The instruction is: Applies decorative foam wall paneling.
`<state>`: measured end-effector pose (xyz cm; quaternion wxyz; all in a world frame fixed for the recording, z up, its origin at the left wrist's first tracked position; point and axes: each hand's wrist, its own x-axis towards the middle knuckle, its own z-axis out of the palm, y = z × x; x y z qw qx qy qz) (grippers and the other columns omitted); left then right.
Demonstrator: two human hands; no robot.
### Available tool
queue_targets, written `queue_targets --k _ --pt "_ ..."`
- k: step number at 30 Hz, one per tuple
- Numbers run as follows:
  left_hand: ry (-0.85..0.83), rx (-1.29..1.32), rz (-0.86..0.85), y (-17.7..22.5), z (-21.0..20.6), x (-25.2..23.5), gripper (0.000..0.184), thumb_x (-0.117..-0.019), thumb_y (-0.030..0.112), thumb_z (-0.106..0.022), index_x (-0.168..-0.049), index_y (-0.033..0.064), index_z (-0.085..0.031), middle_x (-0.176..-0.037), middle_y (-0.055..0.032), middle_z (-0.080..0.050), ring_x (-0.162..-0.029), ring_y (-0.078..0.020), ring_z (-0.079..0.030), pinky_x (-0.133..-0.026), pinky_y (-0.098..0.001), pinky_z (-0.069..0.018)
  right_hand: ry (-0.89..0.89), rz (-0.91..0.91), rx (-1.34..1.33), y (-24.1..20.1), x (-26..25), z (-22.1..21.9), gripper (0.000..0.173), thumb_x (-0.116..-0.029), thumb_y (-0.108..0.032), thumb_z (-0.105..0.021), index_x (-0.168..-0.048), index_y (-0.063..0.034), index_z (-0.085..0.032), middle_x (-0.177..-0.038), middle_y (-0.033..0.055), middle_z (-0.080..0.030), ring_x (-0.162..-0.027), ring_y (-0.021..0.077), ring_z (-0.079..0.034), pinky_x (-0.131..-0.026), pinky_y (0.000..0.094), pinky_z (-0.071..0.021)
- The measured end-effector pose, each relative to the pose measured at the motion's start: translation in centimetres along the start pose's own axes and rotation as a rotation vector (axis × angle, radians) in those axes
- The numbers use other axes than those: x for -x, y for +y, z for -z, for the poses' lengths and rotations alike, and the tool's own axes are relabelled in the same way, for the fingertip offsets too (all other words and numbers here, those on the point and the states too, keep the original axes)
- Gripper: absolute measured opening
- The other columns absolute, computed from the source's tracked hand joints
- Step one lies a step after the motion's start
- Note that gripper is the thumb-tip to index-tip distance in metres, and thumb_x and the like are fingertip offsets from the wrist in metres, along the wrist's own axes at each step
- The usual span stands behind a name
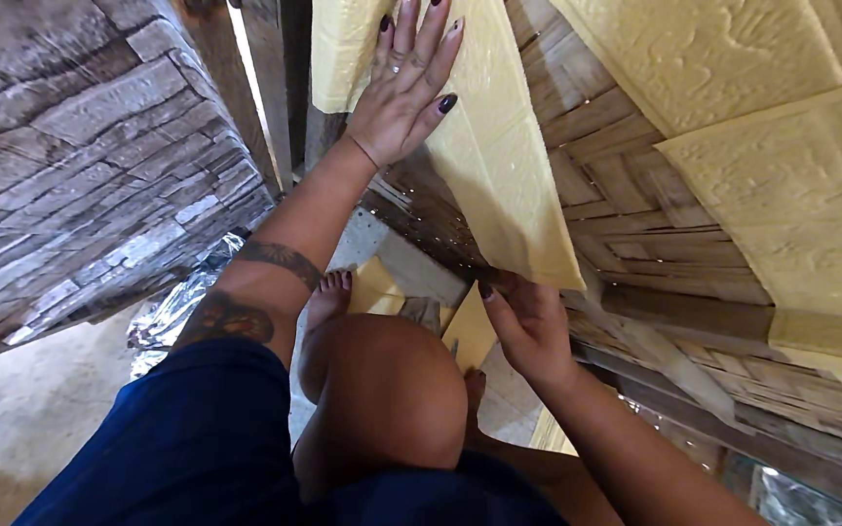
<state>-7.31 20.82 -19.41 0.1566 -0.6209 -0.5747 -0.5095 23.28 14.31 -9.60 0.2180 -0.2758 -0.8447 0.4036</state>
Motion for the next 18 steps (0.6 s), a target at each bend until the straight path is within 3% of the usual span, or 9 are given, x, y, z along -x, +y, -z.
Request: queue_targets --k 6,11,18 --pt "0.016 -0.024 -0.003 0.0 -0.4 -0.1 0.066 -0.1104 0.048 -0.021 -0.158 0.0056 -0.036 -0.163 -0.0212 -0.034 -0.153 -0.0462 -0.021 -0.12 -0.0645 -0.0092 -0.003 0.014 0.034 0.3 -0.5 0.2 0.057 -0.1007 -0.021 -0.062 -0.152 -0.0088 -0.04 -0.152 0.0125 -0.047 -0.135 0.02 -0.053 -0.108 0.0423 -0.0513" --pt "0.062 0.019 -0.013 0.2 -0.3 -0.3 0.058 -0.1117 0.04 -0.025 -0.156 0.0055 -0.039 -0.16 -0.0224 -0.039 -0.152 -0.045 -0.026 -0.12 -0.064 -0.0124 -0.002 0.038 0.05 0.5 -1.0 0.6 0.062 -0.1011 -0.022 -0.062 -0.155 -0.0057 -0.035 -0.152 0.0138 -0.047 -0.135 0.0208 -0.053 -0.109 0.0432 -0.0499" --pt "0.108 0.062 -0.072 0.0 -0.1 -0.6 0.056 -0.1122 0.036 -0.024 -0.154 0.0039 -0.041 -0.157 -0.0235 -0.044 -0.15 -0.0391 -0.034 -0.123 -0.0552 -0.0165 -0.002 0.034 0.036 0.6 -0.8 0.5 0.061 -0.1007 -0.02 -0.061 -0.155 -0.006 -0.036 -0.153 0.0133 -0.047 -0.136 0.0211 -0.053 -0.109 0.0431 -0.0505"
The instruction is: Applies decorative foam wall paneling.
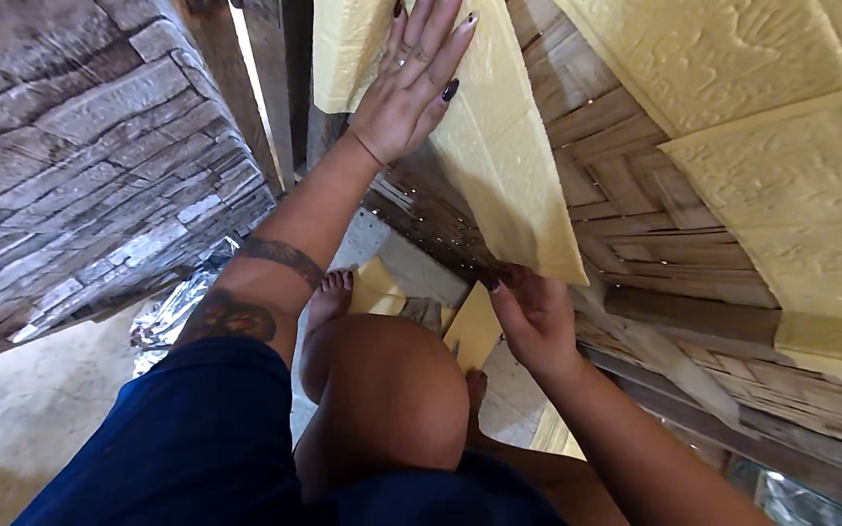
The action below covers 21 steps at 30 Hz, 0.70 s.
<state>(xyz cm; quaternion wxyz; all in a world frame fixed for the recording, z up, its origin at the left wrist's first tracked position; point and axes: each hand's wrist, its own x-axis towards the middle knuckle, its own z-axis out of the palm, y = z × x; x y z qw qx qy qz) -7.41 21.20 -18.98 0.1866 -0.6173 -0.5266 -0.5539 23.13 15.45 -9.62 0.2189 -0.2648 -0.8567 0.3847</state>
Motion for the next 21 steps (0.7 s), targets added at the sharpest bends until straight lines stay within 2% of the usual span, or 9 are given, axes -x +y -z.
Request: queue_targets --k 5,12,15,18,21 --pt "0.037 0.149 0.026 -0.2 -0.1 -0.5 0.06 -0.1118 0.039 -0.024 -0.156 0.0012 -0.038 -0.157 -0.0298 -0.039 -0.15 -0.0403 -0.032 -0.125 -0.0532 -0.019 -0.015 0.016 0.036 -0.1 0.0 -0.2 0.062 -0.1017 -0.022 -0.06 -0.155 -0.0034 -0.035 -0.153 0.0171 -0.046 -0.136 0.0226 -0.053 -0.109 0.043 -0.0504" --pt "0.054 0.174 0.053 -0.4 -0.1 -1.0 0.063 -0.1109 0.042 -0.023 -0.155 -0.0006 -0.04 -0.154 -0.0308 -0.042 -0.148 -0.0407 -0.035 -0.124 -0.0513 -0.0204 -0.033 0.008 0.015 -0.7 0.0 -0.9 0.057 -0.1017 -0.023 -0.06 -0.152 -0.0044 -0.04 -0.152 0.0159 -0.047 -0.135 0.0206 -0.053 -0.107 0.0421 -0.0514" --pt "0.055 0.185 0.046 -0.6 -0.1 -1.0 0.066 -0.1107 0.046 -0.021 -0.155 0.0008 -0.04 -0.155 -0.0298 -0.041 -0.149 -0.0397 -0.033 -0.125 -0.0516 -0.0188 -0.058 -0.002 -0.024 -1.5 0.0 -1.2 0.055 -0.1015 -0.023 -0.06 -0.151 -0.009 -0.04 -0.151 0.0139 -0.048 -0.133 0.0208 -0.055 -0.107 0.0433 -0.0523" --pt "0.061 0.204 0.044 -0.7 -0.1 -1.2 0.07 -0.1097 0.051 -0.019 -0.156 0.0023 -0.04 -0.156 -0.0289 -0.041 -0.15 -0.039 -0.034 -0.125 -0.0517 -0.0178 -0.083 -0.004 -0.08 -2.5 0.0 -1.6 0.053 -0.1014 -0.021 -0.061 -0.15 -0.0114 -0.04 -0.144 0.0095 -0.054 -0.132 0.0183 -0.055 -0.109 0.0427 -0.051" --pt "0.061 0.239 0.056 -0.7 0.0 -1.3 0.074 -0.1087 0.054 -0.018 -0.156 0.0011 -0.039 -0.156 -0.0291 -0.041 -0.15 -0.0387 -0.032 -0.125 -0.0506 -0.0174 -0.103 -0.011 -0.125 -3.4 0.1 -2.1 0.049 -0.1014 -0.019 -0.061 -0.146 -0.0104 -0.043 -0.137 0.0068 -0.059 -0.129 0.0161 -0.057 -0.107 0.0412 -0.0521"
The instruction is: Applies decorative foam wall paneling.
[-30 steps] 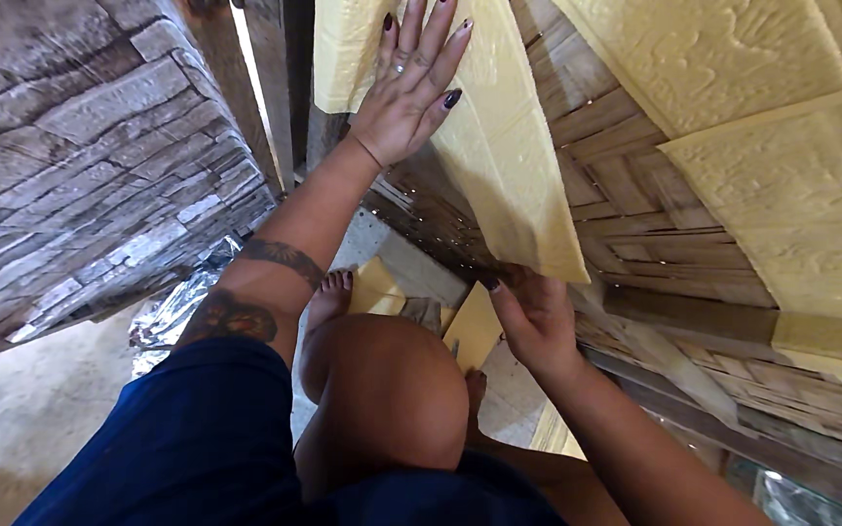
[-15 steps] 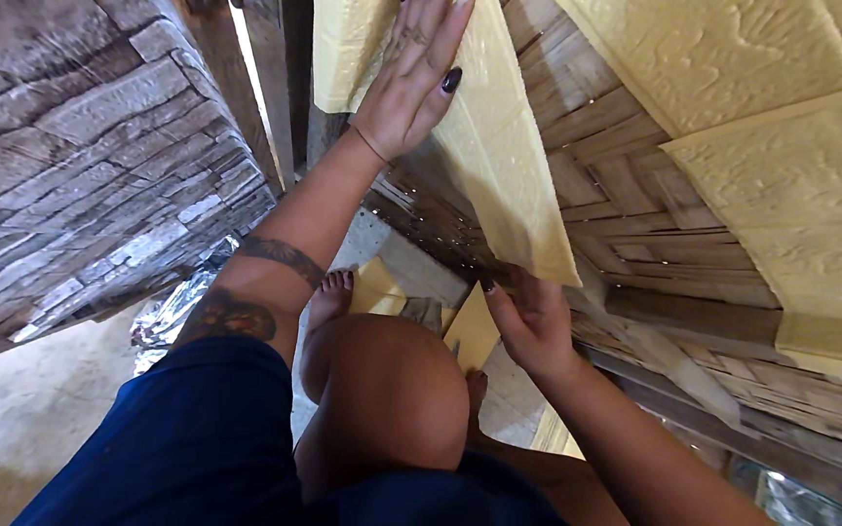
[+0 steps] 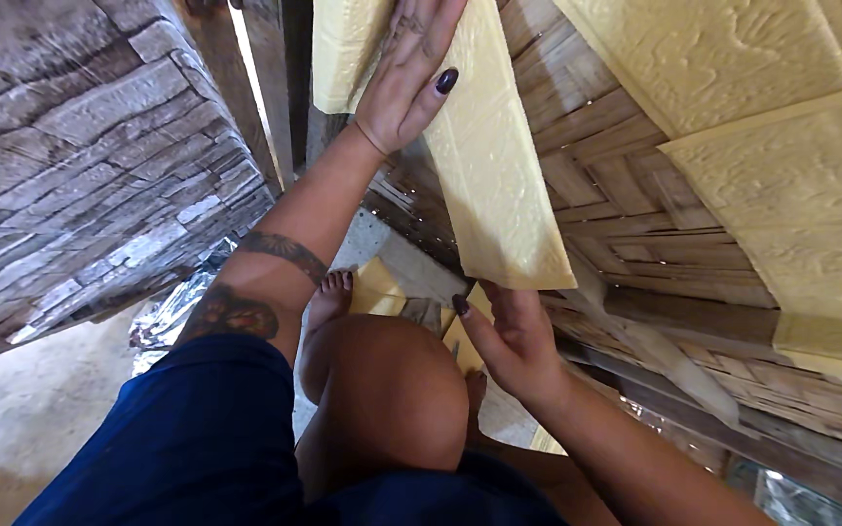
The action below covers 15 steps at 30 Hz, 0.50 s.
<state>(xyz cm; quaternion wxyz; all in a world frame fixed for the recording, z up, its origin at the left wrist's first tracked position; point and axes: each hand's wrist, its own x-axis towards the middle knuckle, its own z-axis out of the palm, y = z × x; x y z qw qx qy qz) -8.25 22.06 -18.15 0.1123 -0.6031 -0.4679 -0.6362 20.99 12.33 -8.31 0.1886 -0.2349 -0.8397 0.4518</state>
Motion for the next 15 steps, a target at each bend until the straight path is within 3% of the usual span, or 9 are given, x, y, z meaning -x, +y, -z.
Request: queue_targets --k 6,15 --pt "0.013 0.006 0.051 0.2 -0.1 0.0 0.081 -0.1073 0.058 -0.017 -0.152 -0.005 -0.043 -0.152 -0.0323 -0.044 -0.147 -0.0402 -0.038 -0.124 -0.0504 -0.022 -0.023 -0.012 -0.019 -0.9 -0.1 -0.9 0.05 -0.1005 -0.019 -0.062 -0.145 -0.0062 -0.043 -0.135 0.0092 -0.059 -0.128 0.0163 -0.057 -0.107 0.0416 -0.0517" --pt "-0.011 -0.068 0.022 -0.3 -0.6 -0.2 0.082 -0.1055 0.063 -0.016 -0.155 0.0034 -0.042 -0.155 -0.028 -0.043 -0.149 -0.0428 -0.033 -0.123 -0.0573 -0.0166 -0.015 -0.013 -0.038 -0.8 -0.4 -1.3 0.051 -0.0997 -0.018 -0.061 -0.144 -0.0028 -0.042 -0.137 0.0126 -0.057 -0.129 0.0178 -0.056 -0.107 0.0416 -0.0511"
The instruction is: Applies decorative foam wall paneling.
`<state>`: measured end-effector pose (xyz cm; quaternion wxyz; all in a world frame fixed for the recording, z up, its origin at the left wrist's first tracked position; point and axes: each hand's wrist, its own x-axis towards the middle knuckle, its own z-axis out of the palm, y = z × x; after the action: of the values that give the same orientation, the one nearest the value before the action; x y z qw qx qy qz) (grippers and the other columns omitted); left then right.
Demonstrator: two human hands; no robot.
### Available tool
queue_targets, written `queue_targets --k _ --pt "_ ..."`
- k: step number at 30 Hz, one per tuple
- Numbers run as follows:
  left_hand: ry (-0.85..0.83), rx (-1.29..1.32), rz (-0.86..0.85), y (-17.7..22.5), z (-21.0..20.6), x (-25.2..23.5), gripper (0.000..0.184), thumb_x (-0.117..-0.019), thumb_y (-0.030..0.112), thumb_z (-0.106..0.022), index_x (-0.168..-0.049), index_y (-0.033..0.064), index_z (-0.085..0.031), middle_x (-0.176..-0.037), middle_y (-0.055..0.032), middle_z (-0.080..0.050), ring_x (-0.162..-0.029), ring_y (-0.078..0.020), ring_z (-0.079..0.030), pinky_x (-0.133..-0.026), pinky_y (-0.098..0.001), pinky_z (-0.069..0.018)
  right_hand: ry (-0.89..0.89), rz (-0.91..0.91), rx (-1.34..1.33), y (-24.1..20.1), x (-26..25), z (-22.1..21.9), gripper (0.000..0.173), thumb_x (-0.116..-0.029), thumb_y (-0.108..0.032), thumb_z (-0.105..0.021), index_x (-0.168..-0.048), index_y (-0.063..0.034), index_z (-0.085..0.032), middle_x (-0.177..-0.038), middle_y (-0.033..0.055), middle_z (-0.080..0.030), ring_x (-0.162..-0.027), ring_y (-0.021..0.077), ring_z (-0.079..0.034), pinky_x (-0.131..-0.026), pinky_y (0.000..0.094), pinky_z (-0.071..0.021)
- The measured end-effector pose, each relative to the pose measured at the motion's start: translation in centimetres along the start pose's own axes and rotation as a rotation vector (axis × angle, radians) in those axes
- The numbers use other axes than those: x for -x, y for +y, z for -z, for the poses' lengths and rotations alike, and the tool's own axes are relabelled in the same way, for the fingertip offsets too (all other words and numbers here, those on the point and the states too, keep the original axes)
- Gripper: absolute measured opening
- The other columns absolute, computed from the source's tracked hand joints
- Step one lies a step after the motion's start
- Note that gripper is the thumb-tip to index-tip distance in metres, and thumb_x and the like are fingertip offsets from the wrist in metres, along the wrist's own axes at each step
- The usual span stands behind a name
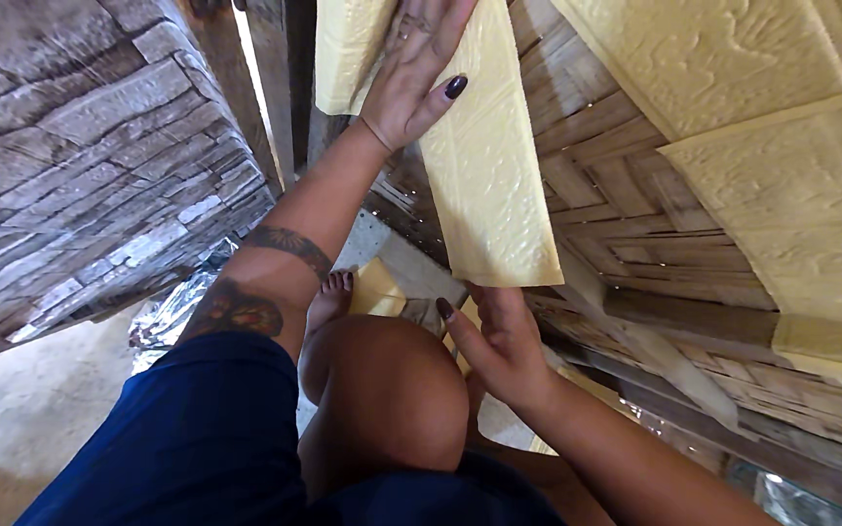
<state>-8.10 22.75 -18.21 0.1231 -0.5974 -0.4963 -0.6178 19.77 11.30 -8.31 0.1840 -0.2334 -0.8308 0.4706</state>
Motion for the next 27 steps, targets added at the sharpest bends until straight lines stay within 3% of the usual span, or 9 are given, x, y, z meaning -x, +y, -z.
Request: queue_targets --k 7,12,16,19,23,27 --pt "-0.048 0.028 0.057 0.6 0.4 -0.3 0.085 -0.1048 0.062 -0.017 -0.152 -0.003 -0.043 -0.152 -0.0319 -0.044 -0.146 -0.0463 -0.036 -0.122 -0.059 -0.0181 0.0 -0.013 -0.02 -0.4 -0.1 -0.6 0.051 -0.0994 -0.017 -0.061 -0.143 -0.0006 -0.042 -0.133 0.0135 -0.059 -0.124 0.0176 -0.06 -0.103 0.0401 -0.0546" --pt "-0.008 0.097 0.078 0.6 0.6 -0.2 0.089 -0.1043 0.065 -0.016 -0.152 -0.0057 -0.041 -0.151 -0.0307 -0.046 -0.146 -0.038 -0.039 -0.123 -0.0493 -0.0231 -0.046 -0.006 0.011 -0.7 -0.3 -1.2 0.047 -0.0994 -0.017 -0.061 -0.139 0.0017 -0.045 -0.127 0.0141 -0.062 -0.12 0.0149 -0.062 -0.101 0.0378 -0.0551" --pt "-0.023 0.096 0.098 0.7 0.9 -0.3 0.086 -0.106 0.062 -0.015 -0.152 -0.006 -0.042 -0.15 -0.0295 -0.048 -0.145 -0.0357 -0.041 -0.122 -0.045 -0.0267 -0.055 -0.016 0.06 -0.8 -0.6 -1.3 0.052 -0.0987 -0.02 -0.061 -0.143 0.0035 -0.045 -0.135 0.0195 -0.057 -0.122 0.0178 -0.061 -0.102 0.0386 -0.0548" --pt "-0.048 0.075 0.099 0.7 1.0 -0.4 0.077 -0.1081 0.055 -0.016 -0.152 -0.0025 -0.044 -0.15 -0.0281 -0.05 -0.146 -0.0389 -0.039 -0.123 -0.0492 -0.0235 -0.058 -0.016 0.044 -0.8 -0.8 -1.2 0.054 -0.0985 -0.019 -0.061 -0.144 0.0026 -0.043 -0.14 0.0195 -0.054 -0.123 0.018 -0.061 -0.101 0.0386 -0.0557" --pt "0.008 0.139 0.143 1.8 1.3 0.3 0.084 -0.1073 0.058 -0.013 -0.152 -0.0091 -0.04 -0.154 -0.0317 -0.042 -0.149 -0.0368 -0.036 -0.125 -0.0453 -0.0218 -0.072 -0.002 0.016 -0.9 -0.6 -1.3 0.052 -0.1003 -0.02 -0.06 -0.144 0.0022 -0.043 -0.137 0.0184 -0.056 -0.122 0.0164 -0.061 -0.102 0.0378 -0.0551" --pt "0.051 0.247 0.137 1.9 0.9 2.2 0.086 -0.1078 0.057 -0.012 -0.155 -0.0127 -0.028 -0.162 -0.0339 -0.025 -0.155 -0.0357 -0.023 -0.127 -0.0423 -0.0159 -0.07 -0.002 -0.015 -0.9 -0.6 -1.3 0.05 -0.0995 -0.018 -0.061 -0.143 0.0009 -0.044 -0.134 0.0172 -0.057 -0.122 0.0172 -0.061 -0.102 0.0388 -0.0548"
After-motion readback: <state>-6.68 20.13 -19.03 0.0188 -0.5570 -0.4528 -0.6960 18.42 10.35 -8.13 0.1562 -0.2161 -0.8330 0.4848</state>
